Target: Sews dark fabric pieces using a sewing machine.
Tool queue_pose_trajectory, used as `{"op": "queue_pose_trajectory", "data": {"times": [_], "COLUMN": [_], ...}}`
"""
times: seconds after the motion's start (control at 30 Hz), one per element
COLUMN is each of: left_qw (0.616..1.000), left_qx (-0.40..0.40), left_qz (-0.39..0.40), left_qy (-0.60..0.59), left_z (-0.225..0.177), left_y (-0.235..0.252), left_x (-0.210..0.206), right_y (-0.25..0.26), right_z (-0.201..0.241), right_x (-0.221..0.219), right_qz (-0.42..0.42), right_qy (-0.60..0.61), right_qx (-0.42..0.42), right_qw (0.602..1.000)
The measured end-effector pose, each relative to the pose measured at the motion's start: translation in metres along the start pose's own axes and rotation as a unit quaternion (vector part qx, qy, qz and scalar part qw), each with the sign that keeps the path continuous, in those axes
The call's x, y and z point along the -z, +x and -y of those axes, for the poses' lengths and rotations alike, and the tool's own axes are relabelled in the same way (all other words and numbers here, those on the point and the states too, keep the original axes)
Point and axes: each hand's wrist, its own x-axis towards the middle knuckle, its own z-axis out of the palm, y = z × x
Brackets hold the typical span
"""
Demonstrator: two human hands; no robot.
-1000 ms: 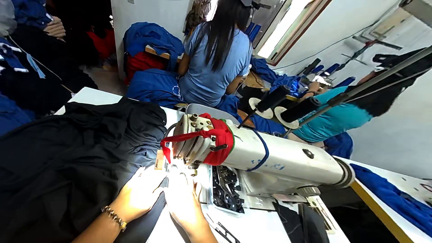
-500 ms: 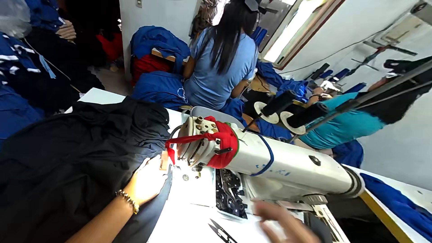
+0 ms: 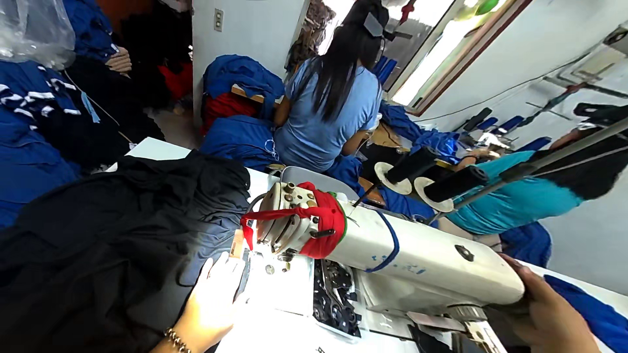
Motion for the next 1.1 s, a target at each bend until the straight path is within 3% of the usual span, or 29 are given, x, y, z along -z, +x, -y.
{"op": "queue_pose_trajectory", "data": {"times": [0.13,0.33,0.43,0.63,0.73,0.77,0.8,0.87,0.9,0.93,0.97,1.03,1.1], "left_qw": [1.000,0.992,0.983,0.976,0.977,0.982,0.993,0.990,0.976,0.969,0.968,0.974,0.975], "left_qx": [0.014,0.034,0.068,0.147,0.104,0.083,0.057,-0.005,-0.012,0.015,0.058,0.154,0.208], "left_qz": [0.022,0.111,0.167,0.150,0.182,0.166,0.096,-0.143,-0.219,-0.246,-0.242,-0.163,-0.075], "left_qy": [0.015,0.056,0.035,-0.061,-0.036,-0.033,-0.038,-0.013,0.011,0.030,0.038,0.019,-0.020], "left_z": [0.000,0.005,0.004,0.001,0.004,0.004,0.004,0.013,0.021,0.032,0.045,0.073,0.097], "left_y": [0.003,0.029,0.051,0.075,0.075,0.069,0.056,0.021,-0.001,-0.025,-0.048,-0.080,-0.088], "left_x": [0.000,0.009,0.020,0.034,0.035,0.039,0.044,0.057,0.073,0.093,0.113,0.144,0.158], "right_y": [0.006,0.008,0.016,0.005,-0.008,-0.021,-0.038,-0.095,-0.127,-0.159,-0.187,-0.233,-0.261], "right_z": [-0.020,0.023,0.028,0.024,0.018,0.021,0.027,0.041,0.045,0.044,0.042,0.030,0.020], "right_x": [0.005,-0.009,-0.010,-0.017,-0.023,-0.030,-0.042,-0.077,-0.100,-0.125,-0.155,-0.221,-0.288], "right_qz": [-0.014,-0.071,-0.099,-0.165,-0.237,-0.254,-0.260,-0.202,-0.145,-0.068,0.026,0.227,0.341], "right_qy": [0.021,-0.078,-0.125,-0.185,-0.178,-0.177,-0.178,-0.175,-0.182,-0.189,-0.190,-0.179,-0.191], "right_qx": [0.073,-0.078,-0.103,-0.011,0.075,0.117,0.174,0.296,0.340,0.365,0.372,0.351,0.362], "right_qw": [0.997,0.991,0.982,0.969,0.952,0.944,0.933,0.917,0.911,0.909,0.908,0.891,0.846]}}
